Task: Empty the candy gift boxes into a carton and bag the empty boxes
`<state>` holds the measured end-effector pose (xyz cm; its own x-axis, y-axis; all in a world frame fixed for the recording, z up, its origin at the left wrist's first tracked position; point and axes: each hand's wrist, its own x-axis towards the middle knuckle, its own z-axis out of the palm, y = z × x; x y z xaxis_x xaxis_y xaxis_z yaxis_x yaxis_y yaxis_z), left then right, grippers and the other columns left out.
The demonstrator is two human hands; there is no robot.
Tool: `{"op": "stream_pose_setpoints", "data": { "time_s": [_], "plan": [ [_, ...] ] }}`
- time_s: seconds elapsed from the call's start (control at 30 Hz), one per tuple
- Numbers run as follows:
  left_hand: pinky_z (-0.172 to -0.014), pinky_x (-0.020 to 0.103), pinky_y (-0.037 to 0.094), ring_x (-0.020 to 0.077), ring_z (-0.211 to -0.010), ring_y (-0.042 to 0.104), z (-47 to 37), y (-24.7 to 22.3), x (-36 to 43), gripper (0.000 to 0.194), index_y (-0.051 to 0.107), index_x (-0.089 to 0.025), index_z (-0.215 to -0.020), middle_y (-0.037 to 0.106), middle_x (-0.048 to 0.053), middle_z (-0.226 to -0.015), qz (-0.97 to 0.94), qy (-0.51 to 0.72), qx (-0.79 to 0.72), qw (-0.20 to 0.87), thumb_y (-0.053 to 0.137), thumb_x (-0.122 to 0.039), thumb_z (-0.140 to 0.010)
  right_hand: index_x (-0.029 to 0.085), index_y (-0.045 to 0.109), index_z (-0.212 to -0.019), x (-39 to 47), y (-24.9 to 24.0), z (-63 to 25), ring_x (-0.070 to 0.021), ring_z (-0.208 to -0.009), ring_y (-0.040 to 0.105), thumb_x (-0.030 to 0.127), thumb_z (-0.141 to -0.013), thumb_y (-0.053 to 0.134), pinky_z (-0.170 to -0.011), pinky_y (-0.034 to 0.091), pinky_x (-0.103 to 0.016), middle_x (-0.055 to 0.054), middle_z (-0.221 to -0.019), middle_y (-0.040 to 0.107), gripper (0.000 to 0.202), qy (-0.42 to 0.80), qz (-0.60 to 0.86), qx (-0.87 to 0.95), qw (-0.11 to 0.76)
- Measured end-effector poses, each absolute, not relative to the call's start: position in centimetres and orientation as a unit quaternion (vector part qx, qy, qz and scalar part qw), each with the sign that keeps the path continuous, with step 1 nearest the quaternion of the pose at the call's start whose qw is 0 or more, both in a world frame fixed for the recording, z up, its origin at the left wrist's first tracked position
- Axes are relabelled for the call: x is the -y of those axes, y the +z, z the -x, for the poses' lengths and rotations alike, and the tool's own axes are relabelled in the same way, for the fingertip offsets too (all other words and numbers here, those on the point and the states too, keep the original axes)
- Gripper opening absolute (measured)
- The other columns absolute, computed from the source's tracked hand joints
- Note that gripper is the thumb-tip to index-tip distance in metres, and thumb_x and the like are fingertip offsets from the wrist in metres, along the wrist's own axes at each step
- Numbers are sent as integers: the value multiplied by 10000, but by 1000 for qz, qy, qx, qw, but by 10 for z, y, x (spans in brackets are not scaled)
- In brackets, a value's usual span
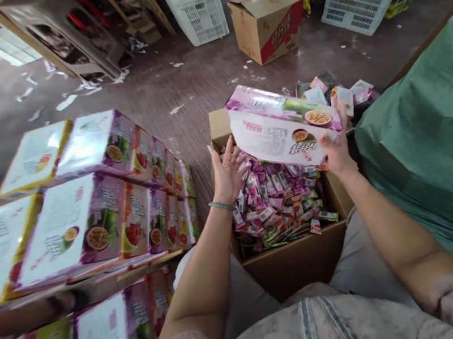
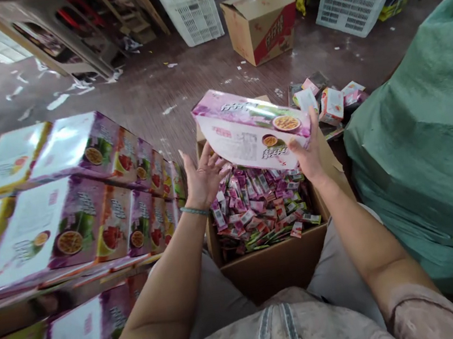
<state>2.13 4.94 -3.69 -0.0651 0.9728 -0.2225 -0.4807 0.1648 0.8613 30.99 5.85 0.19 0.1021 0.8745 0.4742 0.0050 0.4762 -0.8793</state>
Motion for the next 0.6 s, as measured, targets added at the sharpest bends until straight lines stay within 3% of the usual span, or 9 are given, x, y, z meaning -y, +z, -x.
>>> {"op": "stream_pose_setpoints", "data": {
  "time_s": [0.13,0.3,0.43,0.6],
  "plan": [
    [-973,475,620,322,-1169,707,-26,-32,-50,909,737,-264,-1255,764,126,-1223,-268,618,-376,636,304,-964,-866,306,371,-1630,-44,11,-302,-331,-1515,465,785,-777,787,-1278,387,-541,-113,-1686,405,1063,365,397,615,575],
    [-1144,493,541,357,-1359,630,-38,-16,-44,871,720,-228,-1291,762,124,-1288,-292,676,-347,581,491,-935,-837,278,406,-1609,-39,20,-297,-319,-1515,466,811,-802,739,-1251,443,-486,-123,-1638,470,1023,375,380,637,556],
    [-1218,487,481,343,-1425,586,-34,-6,-43,810,708,-241,-1328,751,110,-1326,-310,696,-322,562,472,-883,-895,300,434,-1595,-29,24,-293,-292,-1504,481,824,-840,687,-1282,401,-467,-100,-1551,559,953,358,384,640,560],
    [-1221,526,474,353,-1399,608,-22,-15,-53,825,680,-209,-1368,731,135,-1369,-261,729,-329,541,414,-851,-924,258,368,-1633,-19,10,-276,-367,-1582,348,909,-767,668,-1298,356,-572,-155,-1642,420,1125,311,384,732,470]
  ]
}}
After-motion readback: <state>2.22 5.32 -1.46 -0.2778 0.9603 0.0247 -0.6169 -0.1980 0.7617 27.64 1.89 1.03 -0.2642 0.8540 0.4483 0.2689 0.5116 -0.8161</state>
